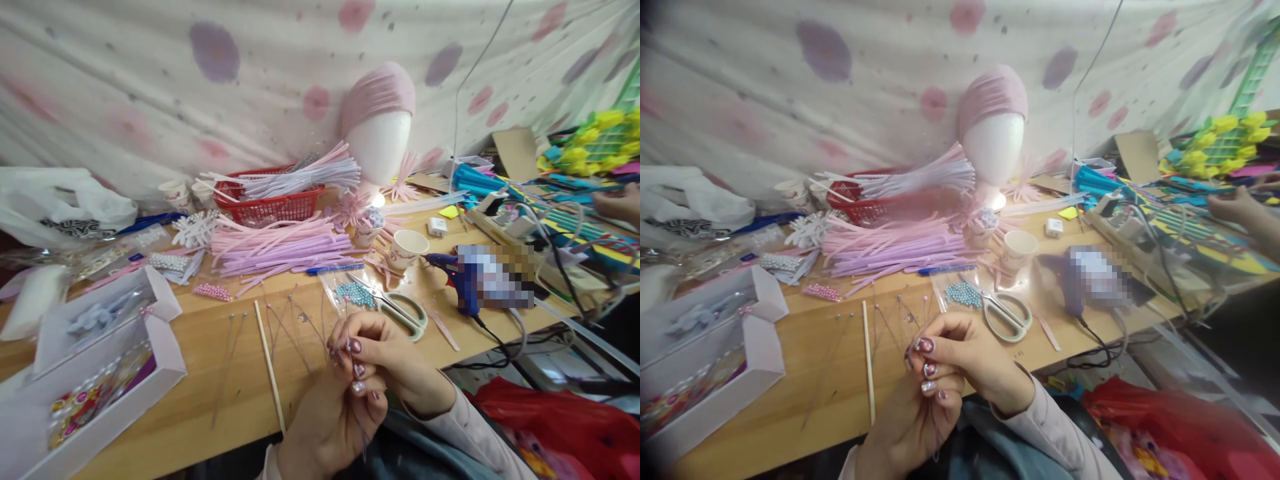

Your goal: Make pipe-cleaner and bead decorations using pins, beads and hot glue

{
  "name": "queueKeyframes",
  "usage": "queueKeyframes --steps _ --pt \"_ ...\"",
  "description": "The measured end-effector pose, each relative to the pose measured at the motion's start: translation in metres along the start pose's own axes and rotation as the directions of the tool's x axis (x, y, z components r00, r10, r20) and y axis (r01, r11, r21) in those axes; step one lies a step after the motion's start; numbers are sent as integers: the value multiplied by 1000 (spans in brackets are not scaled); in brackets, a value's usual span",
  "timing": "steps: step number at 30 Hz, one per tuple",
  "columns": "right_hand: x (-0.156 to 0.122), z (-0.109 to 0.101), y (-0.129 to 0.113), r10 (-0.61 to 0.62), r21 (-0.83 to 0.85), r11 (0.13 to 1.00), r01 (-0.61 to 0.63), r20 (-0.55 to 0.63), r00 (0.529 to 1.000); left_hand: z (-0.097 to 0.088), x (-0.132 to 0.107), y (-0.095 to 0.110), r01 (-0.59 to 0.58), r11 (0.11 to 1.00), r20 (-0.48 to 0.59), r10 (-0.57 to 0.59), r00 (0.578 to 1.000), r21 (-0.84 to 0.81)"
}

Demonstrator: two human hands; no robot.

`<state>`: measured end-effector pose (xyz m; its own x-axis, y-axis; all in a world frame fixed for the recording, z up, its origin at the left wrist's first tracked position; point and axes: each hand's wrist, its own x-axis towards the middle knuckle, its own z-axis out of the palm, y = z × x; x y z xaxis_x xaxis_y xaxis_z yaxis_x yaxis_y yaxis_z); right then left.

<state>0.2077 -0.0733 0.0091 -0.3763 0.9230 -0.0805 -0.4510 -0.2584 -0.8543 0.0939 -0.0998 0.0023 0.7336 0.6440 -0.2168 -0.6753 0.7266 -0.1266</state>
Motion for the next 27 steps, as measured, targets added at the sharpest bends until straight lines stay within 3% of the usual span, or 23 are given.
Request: queueKeyframes --steps 9,14,20,22,24,25,27 --pt "-4 1 -1 -80 -38 997 74 -193 978 9 5 -4 -142 990 -193 138 971 -7" --pt "-4 3 -2 -209 -58 978 201 -243 947 18 10 -3 -226 970 -265 242 933 91" --pt "-8 2 -4 -215 -85 976 200 -242 946 15 6 -10 -257 908 -186 330 926 331" --pt "-10 -4 -9 -268 -160 959 233 -254 929 11 -6 -9 -254 803 -173 401 900 540" --pt "-11 -14 -17 -342 -246 929 277 -279 898 13 -23 -2 -224 569 -134 519 845 791" --pt "-11 -20 -21 -379 -285 912 295 -306 874 17 -30 4 -214 390 -64 590 805 896" --pt "-9 -34 -30 -425 -317 895 315 -389 817 31 -36 20 -169 -76 179 627 758 983"
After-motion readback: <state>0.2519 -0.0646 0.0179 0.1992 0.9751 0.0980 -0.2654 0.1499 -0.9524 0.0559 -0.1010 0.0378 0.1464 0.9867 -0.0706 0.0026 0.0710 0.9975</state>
